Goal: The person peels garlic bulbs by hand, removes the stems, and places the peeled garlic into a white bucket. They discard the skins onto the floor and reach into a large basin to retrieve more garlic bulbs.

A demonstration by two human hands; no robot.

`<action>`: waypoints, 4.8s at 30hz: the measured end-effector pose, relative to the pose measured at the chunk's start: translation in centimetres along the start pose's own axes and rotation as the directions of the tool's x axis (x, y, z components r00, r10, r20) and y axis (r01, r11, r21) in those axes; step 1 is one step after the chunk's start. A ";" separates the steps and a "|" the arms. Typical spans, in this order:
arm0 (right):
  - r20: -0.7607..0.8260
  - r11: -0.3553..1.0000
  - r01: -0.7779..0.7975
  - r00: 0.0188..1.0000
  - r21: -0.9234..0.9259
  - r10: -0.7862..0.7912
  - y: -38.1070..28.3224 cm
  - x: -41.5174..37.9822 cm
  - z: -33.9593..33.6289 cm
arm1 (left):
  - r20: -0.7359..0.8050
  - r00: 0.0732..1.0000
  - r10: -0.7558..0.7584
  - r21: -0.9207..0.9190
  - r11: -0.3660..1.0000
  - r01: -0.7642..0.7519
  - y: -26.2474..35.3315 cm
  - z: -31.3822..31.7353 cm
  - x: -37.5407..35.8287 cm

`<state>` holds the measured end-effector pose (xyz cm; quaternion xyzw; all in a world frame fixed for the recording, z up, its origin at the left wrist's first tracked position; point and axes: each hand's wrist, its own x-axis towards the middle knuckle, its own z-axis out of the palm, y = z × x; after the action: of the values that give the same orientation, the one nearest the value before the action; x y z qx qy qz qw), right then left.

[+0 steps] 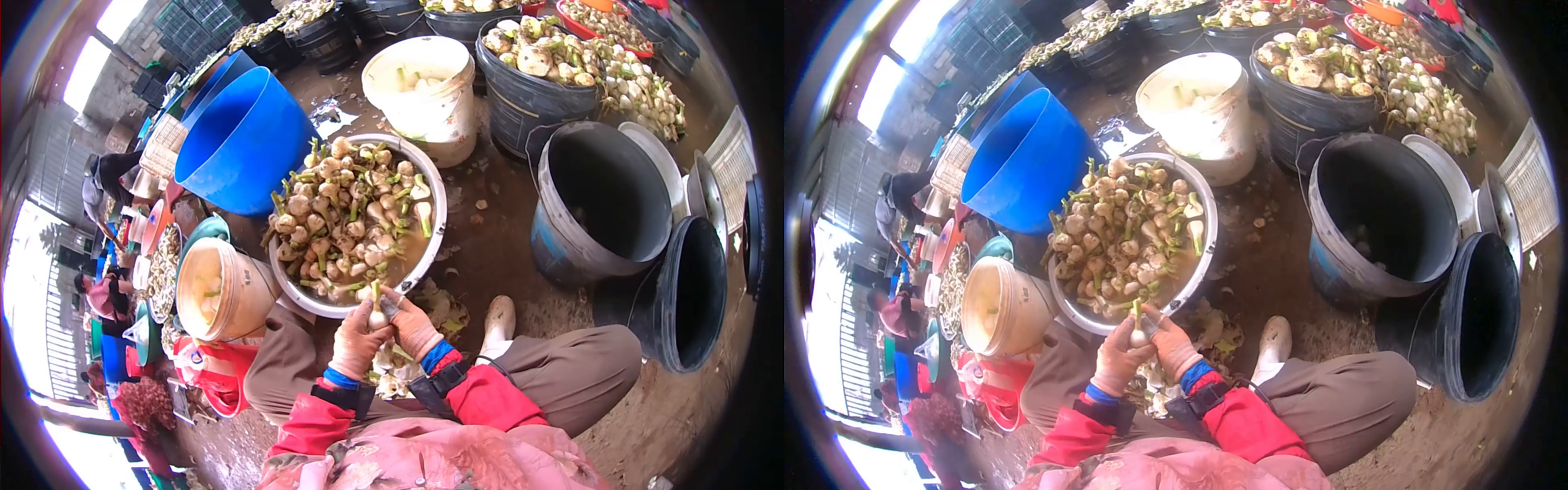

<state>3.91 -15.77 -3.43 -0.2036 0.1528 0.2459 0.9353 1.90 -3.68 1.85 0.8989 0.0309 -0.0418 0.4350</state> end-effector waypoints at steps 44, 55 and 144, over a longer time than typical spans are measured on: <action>-0.210 0.931 0.095 0.961 -0.351 -0.177 -0.9 -1.0 1.4 | -0.087 0.982 0.169 0.133 0.979 -0.156 0.2 -0.6 -0.7; 0.053 0.985 0.125 0.991 -0.121 -0.119 -2.5 -1.1 -0.4 | 0.445 0.858 -0.257 -0.717 0.472 0.513 0.7 -3.3 -0.1; -0.234 -0.304 -0.238 0.971 -0.922 -0.053 1.6 2.0 -7.6 | -0.002 0.705 -0.709 0.922 0.272 0.277 -29.5 -42.6 14.5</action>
<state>3.28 -17.14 -11.33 -0.8804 -0.0076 0.3220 0.3480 15.64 48.31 3.72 0.8948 0.1984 -0.3777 -0.1316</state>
